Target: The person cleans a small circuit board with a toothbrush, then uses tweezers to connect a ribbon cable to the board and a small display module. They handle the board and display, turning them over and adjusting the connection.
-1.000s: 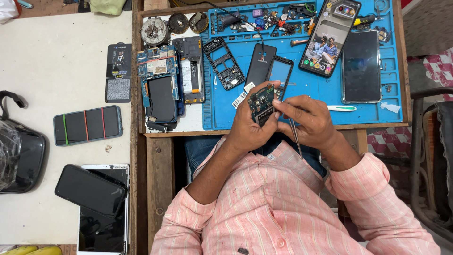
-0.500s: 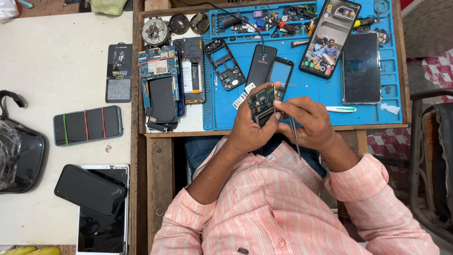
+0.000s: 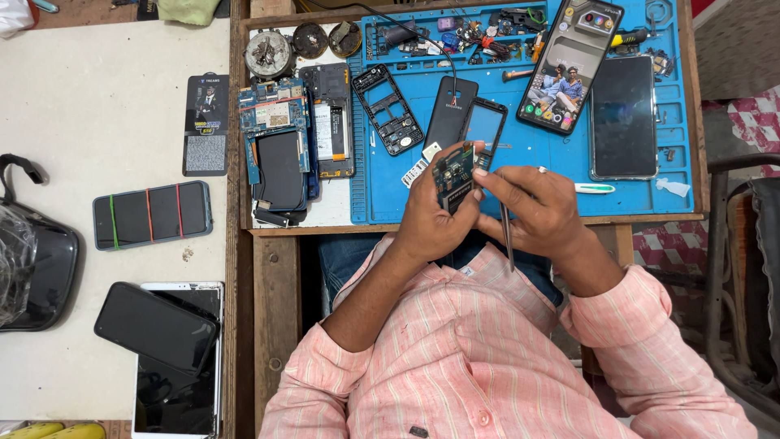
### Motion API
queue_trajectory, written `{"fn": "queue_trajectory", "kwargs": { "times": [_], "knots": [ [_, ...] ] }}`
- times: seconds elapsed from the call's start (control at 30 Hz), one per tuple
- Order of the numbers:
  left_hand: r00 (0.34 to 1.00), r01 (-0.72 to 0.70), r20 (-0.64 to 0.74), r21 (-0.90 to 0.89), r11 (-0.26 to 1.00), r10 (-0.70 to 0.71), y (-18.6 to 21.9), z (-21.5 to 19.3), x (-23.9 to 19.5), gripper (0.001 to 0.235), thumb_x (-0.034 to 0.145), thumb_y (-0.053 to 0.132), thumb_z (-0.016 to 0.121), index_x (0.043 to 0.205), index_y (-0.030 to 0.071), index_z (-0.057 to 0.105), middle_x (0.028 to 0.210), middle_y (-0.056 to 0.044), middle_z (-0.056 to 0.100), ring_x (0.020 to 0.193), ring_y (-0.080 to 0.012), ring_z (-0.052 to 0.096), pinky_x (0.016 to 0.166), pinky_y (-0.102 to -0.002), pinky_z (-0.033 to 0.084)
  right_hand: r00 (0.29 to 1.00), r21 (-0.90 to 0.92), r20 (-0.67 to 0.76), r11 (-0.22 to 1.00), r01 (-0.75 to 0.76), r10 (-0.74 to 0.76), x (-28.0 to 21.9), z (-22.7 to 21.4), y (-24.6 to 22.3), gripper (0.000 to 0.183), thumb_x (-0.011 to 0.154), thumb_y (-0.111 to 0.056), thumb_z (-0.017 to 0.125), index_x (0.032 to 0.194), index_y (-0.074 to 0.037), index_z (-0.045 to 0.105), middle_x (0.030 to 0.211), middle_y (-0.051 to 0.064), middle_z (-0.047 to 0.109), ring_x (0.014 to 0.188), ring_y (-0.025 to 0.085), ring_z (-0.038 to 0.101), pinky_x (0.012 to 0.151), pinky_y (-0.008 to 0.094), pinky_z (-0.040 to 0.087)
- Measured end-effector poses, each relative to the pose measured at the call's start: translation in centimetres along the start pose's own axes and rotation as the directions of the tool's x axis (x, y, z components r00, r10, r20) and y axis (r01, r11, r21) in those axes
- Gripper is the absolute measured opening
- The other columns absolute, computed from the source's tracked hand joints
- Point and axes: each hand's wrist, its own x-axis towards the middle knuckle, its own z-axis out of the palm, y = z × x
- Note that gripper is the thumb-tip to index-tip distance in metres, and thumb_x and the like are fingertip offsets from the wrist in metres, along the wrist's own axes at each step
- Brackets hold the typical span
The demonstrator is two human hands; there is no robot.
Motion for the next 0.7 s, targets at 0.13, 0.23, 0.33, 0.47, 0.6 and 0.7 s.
{"fn": "queue_trajectory", "kwargs": {
  "times": [0.13, 0.23, 0.33, 0.47, 0.6, 0.7],
  "knots": [
    [0.999, -0.044, -0.015, 0.159, 0.986, 0.047, 0.5, 0.1, 0.3, 0.051, 0.091, 0.001, 0.063, 0.141, 0.003, 0.054, 0.121, -0.013, 0.070, 0.106, -0.0205, 0.072, 0.094, -0.032, 0.058, 0.998, -0.082, 0.039, 0.996, 0.043, -0.040, 0.6, -0.8, -0.5, 0.057, 0.077, -0.028, 0.094, 0.127, -0.011, 0.072, 0.102, 0.004, 0.067, 0.072, 0.018, 0.061, 0.059, 0.034, 0.047],
    [1.000, -0.017, -0.018, 0.213, 0.977, 0.021, 0.7, 0.3, 0.4, 0.051, 0.091, 0.004, 0.063, 0.141, 0.004, 0.055, 0.118, -0.014, 0.070, 0.106, -0.0240, 0.074, 0.095, -0.035, 0.058, 0.999, -0.117, 0.043, 0.993, 0.036, -0.031, 0.8, -1.1, -0.8, 0.057, 0.076, -0.029, 0.093, 0.126, -0.010, 0.072, 0.100, 0.005, 0.067, 0.071, 0.019, 0.061, 0.059, 0.034, 0.047],
    [1.000, 0.011, -0.011, 0.259, 0.966, -0.009, 0.9, 0.4, 0.4, 0.053, 0.089, 0.006, 0.063, 0.141, 0.003, 0.054, 0.116, -0.014, 0.070, 0.106, -0.0264, 0.074, 0.095, -0.036, 0.058, 0.999, -0.100, 0.039, 0.995, 0.026, -0.023, 0.9, -1.2, -0.7, 0.057, 0.076, -0.031, 0.094, 0.123, -0.009, 0.073, 0.099, 0.007, 0.066, 0.070, 0.020, 0.061, 0.059, 0.034, 0.048],
    [0.993, -0.116, 0.032, 0.296, 0.948, 0.111, 1.8, 0.6, 0.5, 0.057, 0.089, 0.005, 0.063, 0.145, 0.004, 0.052, 0.130, -0.017, 0.068, 0.120, -0.0313, 0.071, 0.105, -0.040, 0.056, 1.000, -0.054, 0.006, 0.998, 0.025, -0.025, 0.4, -1.1, -0.2, 0.052, 0.074, -0.027, 0.093, 0.119, -0.008, 0.074, 0.096, 0.006, 0.065, 0.067, 0.019, 0.060, 0.057, 0.034, 0.048],
    [0.995, 0.010, 0.092, 0.271, 0.962, -0.036, 3.1, 0.6, 0.7, 0.060, 0.089, 0.015, 0.070, 0.145, 0.002, 0.051, 0.124, -0.018, 0.067, 0.109, -0.0251, 0.070, 0.095, -0.037, 0.058, 0.998, -0.005, -0.070, 1.000, 0.006, -0.006, -0.1, -1.1, 0.4, 0.048, 0.075, -0.026, 0.095, 0.114, -0.007, 0.074, 0.094, 0.006, 0.062, 0.071, 0.020, 0.062, 0.060, 0.035, 0.050],
    [0.951, 0.203, 0.225, 0.072, 0.977, -0.214, 3.7, 0.1, 0.6, 0.064, 0.093, 0.030, 0.066, 0.148, 0.003, 0.049, 0.123, -0.015, 0.064, 0.097, -0.0201, 0.070, 0.086, -0.035, 0.060, 0.982, 0.165, -0.146, 0.982, -0.097, 0.121, -0.4, -1.2, 0.3, 0.048, 0.075, -0.026, 0.093, 0.113, -0.003, 0.074, 0.096, 0.010, 0.062, 0.072, 0.014, 0.064, 0.060, 0.029, 0.052]
  ]
}}
